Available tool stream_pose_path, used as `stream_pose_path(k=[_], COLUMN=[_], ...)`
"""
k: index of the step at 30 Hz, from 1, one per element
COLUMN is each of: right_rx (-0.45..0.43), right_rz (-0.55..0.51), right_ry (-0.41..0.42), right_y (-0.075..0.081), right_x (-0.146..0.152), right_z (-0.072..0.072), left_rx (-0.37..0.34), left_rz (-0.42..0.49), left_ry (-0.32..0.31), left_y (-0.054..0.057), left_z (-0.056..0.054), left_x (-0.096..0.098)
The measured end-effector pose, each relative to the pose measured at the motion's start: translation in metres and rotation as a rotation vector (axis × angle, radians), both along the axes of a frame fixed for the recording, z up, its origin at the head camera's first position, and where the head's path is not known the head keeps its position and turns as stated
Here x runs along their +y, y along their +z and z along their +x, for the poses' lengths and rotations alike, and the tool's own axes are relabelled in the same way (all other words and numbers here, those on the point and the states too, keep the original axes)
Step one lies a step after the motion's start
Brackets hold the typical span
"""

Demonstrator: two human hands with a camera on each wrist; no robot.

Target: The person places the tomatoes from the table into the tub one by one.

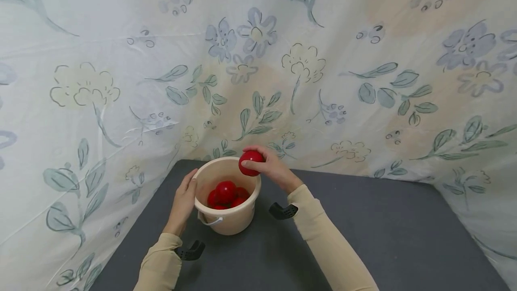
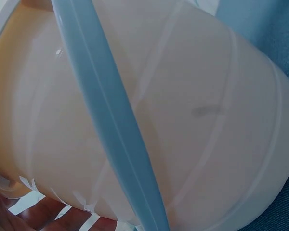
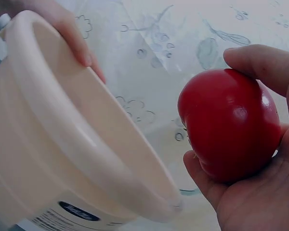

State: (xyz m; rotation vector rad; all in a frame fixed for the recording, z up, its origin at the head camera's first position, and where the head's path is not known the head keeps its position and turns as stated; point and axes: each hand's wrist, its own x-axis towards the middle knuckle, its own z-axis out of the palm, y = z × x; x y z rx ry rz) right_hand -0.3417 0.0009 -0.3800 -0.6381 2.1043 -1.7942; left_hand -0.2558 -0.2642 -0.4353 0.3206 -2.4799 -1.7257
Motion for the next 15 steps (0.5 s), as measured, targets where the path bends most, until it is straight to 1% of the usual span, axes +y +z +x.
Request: stream_pose_path(k=[8, 15], right_rx=[-0.028, -0.009], right_rz=[0.021, 0.047], right_ry=[0.019, 0.049], right_y=[-0.01, -0.014], right_x=[-0.009, -0.015], right_z=[0.004, 0.005], left_rx=[-0.002, -0.001], left_rz=[0.006, 0.006], left_ry=[-0.004, -0.003], left_y=[-0.001, -0.001], left_z=[0.0, 0.0], left_x=[0.0, 0.0])
